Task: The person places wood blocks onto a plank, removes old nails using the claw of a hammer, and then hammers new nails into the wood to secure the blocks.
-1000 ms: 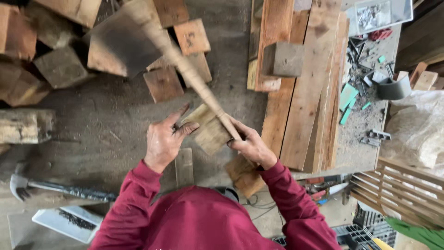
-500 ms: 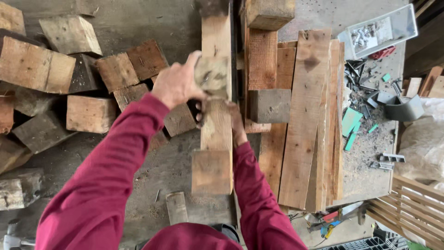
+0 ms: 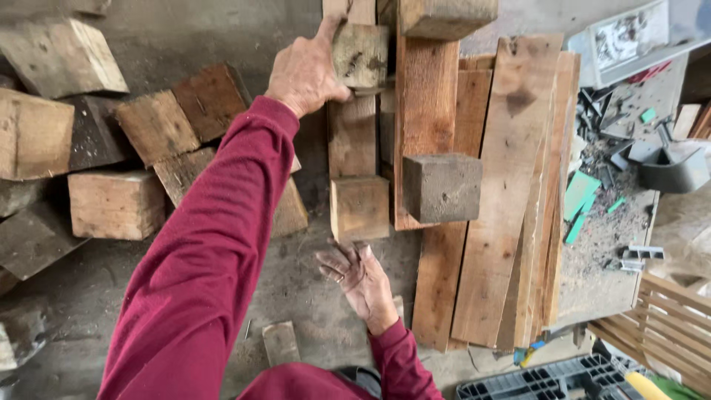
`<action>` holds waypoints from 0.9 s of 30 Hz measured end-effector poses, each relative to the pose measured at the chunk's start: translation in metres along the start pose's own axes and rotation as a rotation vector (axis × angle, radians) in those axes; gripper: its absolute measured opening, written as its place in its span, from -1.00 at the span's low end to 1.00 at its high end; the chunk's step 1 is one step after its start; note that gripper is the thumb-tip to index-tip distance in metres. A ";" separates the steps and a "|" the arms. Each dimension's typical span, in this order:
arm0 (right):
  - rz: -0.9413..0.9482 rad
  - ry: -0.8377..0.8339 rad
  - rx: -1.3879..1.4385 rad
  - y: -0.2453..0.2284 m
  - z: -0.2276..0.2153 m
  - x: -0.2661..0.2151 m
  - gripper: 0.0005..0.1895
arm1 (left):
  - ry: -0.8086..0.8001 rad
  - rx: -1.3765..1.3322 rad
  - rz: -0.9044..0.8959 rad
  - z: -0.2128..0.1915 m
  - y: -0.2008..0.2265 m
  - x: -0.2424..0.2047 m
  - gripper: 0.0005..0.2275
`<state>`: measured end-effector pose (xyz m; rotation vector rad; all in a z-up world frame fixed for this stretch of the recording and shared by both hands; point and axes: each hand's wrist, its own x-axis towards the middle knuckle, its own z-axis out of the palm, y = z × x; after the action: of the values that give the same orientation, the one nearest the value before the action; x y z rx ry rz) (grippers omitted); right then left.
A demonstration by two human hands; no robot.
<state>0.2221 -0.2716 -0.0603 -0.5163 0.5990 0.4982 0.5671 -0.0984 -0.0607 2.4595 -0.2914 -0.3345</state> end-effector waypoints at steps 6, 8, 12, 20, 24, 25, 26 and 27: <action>-0.041 -0.029 -0.087 -0.012 0.011 0.020 -0.56 | 0.067 0.036 0.057 -0.002 -0.013 0.010 -0.12; -0.091 -0.088 -0.119 -0.011 0.012 0.030 -0.58 | 0.068 -0.151 -0.022 0.012 -0.029 0.013 -0.29; -0.153 -0.029 -0.106 -0.021 0.019 0.052 -0.45 | -0.134 -0.522 -0.385 0.026 -0.033 0.034 -0.63; -0.234 -0.070 -0.062 -0.024 0.019 0.086 -0.68 | -0.185 -0.310 -0.428 0.030 -0.021 0.024 -0.72; -0.244 0.067 -0.051 -0.029 0.016 0.096 -0.75 | -0.153 -0.258 -0.368 0.020 -0.013 0.033 -0.73; -0.253 0.024 -0.042 -0.030 0.014 0.097 -0.76 | -0.144 -0.255 -0.356 0.021 -0.011 0.033 -0.73; -0.263 -0.019 -0.032 -0.031 0.010 0.099 -0.75 | -0.137 -0.257 -0.345 0.022 -0.008 0.033 -0.73; -0.270 -0.056 -0.020 -0.029 0.007 0.097 -0.72 | -0.135 -0.261 -0.338 0.026 -0.006 0.029 -0.73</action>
<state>0.3115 -0.2622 -0.1084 -0.5907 0.4620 0.2626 0.5878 -0.1169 -0.0887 2.2251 0.1112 -0.6411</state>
